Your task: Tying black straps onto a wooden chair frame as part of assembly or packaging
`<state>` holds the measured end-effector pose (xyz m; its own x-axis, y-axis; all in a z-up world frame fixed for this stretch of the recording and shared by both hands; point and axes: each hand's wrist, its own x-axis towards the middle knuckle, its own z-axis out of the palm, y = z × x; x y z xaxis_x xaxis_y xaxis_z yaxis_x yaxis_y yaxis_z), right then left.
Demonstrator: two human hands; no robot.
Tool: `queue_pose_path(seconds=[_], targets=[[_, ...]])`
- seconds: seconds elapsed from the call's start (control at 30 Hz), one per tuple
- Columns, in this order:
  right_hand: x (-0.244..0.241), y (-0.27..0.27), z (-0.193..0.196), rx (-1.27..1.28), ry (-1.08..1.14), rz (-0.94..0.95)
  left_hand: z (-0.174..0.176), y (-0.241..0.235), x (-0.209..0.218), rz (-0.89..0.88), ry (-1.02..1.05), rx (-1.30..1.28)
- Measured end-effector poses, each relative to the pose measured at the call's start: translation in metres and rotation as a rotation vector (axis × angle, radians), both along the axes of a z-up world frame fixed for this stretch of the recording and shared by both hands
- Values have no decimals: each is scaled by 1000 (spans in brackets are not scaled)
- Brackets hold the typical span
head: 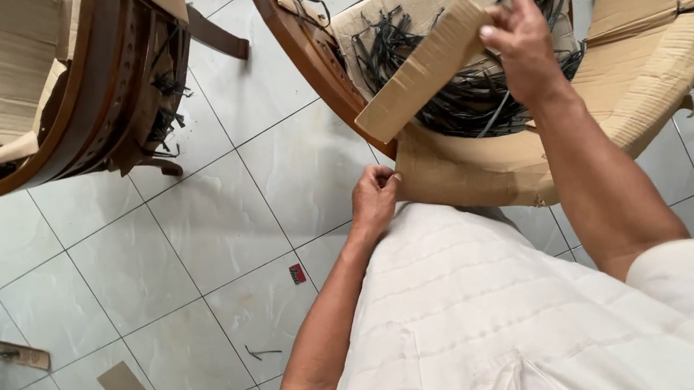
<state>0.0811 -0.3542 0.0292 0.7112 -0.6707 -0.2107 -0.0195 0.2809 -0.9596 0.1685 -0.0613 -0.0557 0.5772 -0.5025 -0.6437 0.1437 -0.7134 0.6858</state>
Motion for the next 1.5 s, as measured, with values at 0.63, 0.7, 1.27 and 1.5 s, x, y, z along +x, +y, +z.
queue_pose_path(seconds=[0.63,0.7,1.27,1.5], targets=[[98,68,4,-723,255,516,-28,6,76,599,-12,-412],[62,83,-32,-580,305,562,-81,16,76,700,112,-442],[-43,161,-150,-849,956,367,-62,-49,16,-893,-873,-426],[-151,131,-124,-1389,850,257,-66,-47,24,-1045,-962,-530]])
